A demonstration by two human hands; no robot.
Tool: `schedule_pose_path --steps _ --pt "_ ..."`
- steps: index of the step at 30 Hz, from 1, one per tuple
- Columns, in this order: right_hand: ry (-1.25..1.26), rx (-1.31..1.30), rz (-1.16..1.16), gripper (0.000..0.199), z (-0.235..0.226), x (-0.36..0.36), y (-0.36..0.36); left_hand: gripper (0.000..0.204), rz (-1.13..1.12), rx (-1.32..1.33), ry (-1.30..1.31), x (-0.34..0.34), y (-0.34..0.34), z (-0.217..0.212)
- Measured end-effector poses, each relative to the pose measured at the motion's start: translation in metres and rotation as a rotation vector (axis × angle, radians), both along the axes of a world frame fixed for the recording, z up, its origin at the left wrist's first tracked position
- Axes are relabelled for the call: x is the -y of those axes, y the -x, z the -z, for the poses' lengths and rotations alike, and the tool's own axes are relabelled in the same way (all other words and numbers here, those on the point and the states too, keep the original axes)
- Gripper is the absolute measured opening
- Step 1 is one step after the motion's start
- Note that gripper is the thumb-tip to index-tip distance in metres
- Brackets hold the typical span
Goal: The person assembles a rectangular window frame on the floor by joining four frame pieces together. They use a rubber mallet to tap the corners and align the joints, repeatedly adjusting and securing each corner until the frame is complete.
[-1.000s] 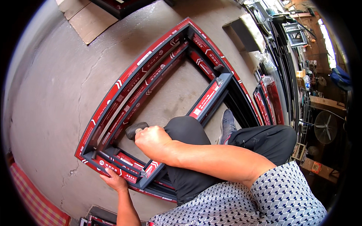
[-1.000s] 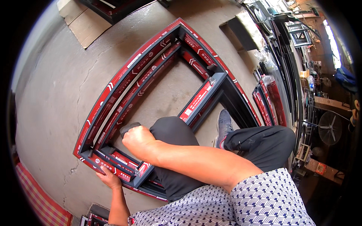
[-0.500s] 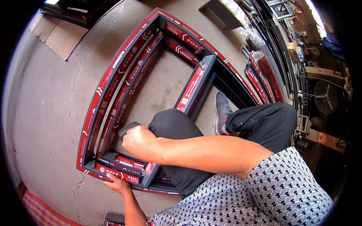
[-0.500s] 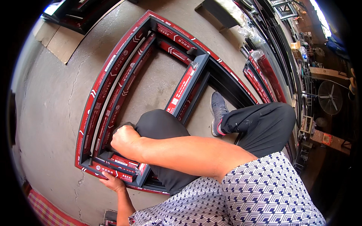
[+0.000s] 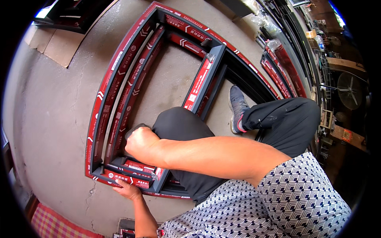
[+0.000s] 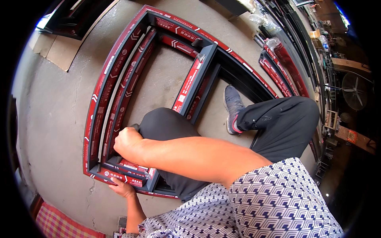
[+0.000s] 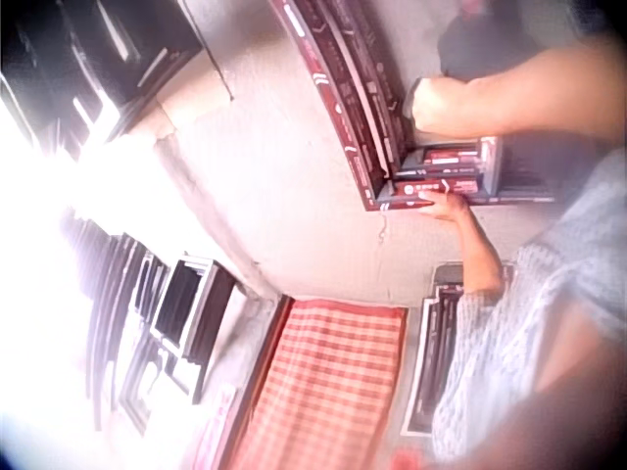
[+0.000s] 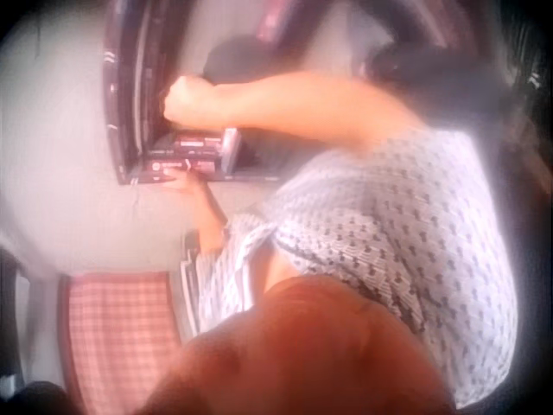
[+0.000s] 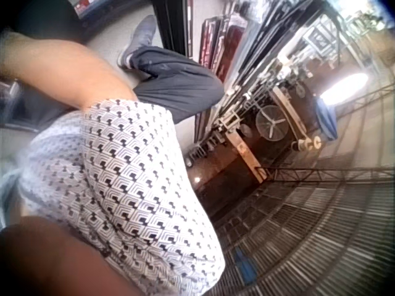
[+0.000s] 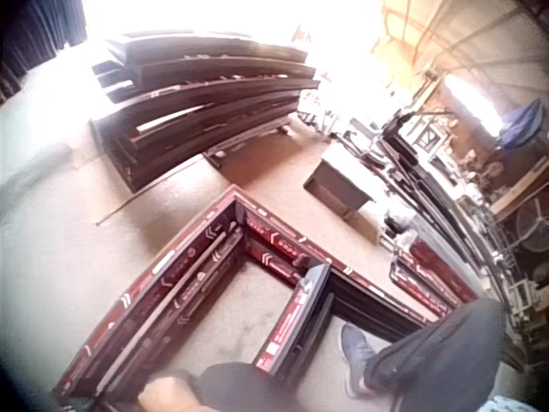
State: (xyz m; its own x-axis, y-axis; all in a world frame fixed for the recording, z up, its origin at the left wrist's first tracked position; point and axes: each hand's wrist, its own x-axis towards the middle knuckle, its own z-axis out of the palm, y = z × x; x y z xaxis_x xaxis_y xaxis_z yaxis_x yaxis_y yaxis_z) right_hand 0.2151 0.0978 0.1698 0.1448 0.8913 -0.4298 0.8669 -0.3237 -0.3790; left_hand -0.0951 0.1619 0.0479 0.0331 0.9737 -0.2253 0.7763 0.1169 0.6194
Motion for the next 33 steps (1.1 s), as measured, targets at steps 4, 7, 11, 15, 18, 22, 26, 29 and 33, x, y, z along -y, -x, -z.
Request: schedule_pose_path --steps 4,7,11,15,18,22,26,29,33 --pt "-0.012 -0.013 -0.007 0.011 -0.004 0.0 -0.003 0.06 -0.005 -0.007 -0.02 0.0 -0.002 -0.002" --pt "-0.011 -0.008 0.004 0.01 -0.002 0.005 -0.004 0.06 0.017 0.003 -0.068 0.005 -0.004 0.0" --pt "-0.011 -0.02 -0.006 0.008 -0.001 0.005 -0.01 0.057 -0.003 -0.046 -0.033 0.007 -0.004 -0.001" --pt "-0.11 0.042 -0.022 0.007 0.003 0.007 -0.011 0.05 -0.037 -0.006 -0.029 0.006 -0.002 -0.002" --pt "-0.083 0.008 -0.034 0.01 0.006 0.009 -0.017 0.045 -0.013 -0.031 -0.07 0.002 0.003 0.003" --pt "-0.031 0.06 -0.071 0.008 -0.002 0.002 -0.02 0.044 -0.059 -0.049 -0.058 0.002 0.004 0.003" --pt "-0.005 0.103 -0.103 0.011 0.001 -0.002 -0.04 0.047 -0.067 -0.083 -0.066 0.003 -0.006 0.0" --pt "0.07 0.093 -0.148 0.02 0.003 -0.009 -0.057 0.047 -0.067 -0.113 -0.069 0.004 -0.005 -0.004" --pt "0.139 0.079 -0.208 0.025 0.002 -0.011 -0.073 0.05 -0.073 -0.122 -0.041 0.005 -0.005 -0.007"
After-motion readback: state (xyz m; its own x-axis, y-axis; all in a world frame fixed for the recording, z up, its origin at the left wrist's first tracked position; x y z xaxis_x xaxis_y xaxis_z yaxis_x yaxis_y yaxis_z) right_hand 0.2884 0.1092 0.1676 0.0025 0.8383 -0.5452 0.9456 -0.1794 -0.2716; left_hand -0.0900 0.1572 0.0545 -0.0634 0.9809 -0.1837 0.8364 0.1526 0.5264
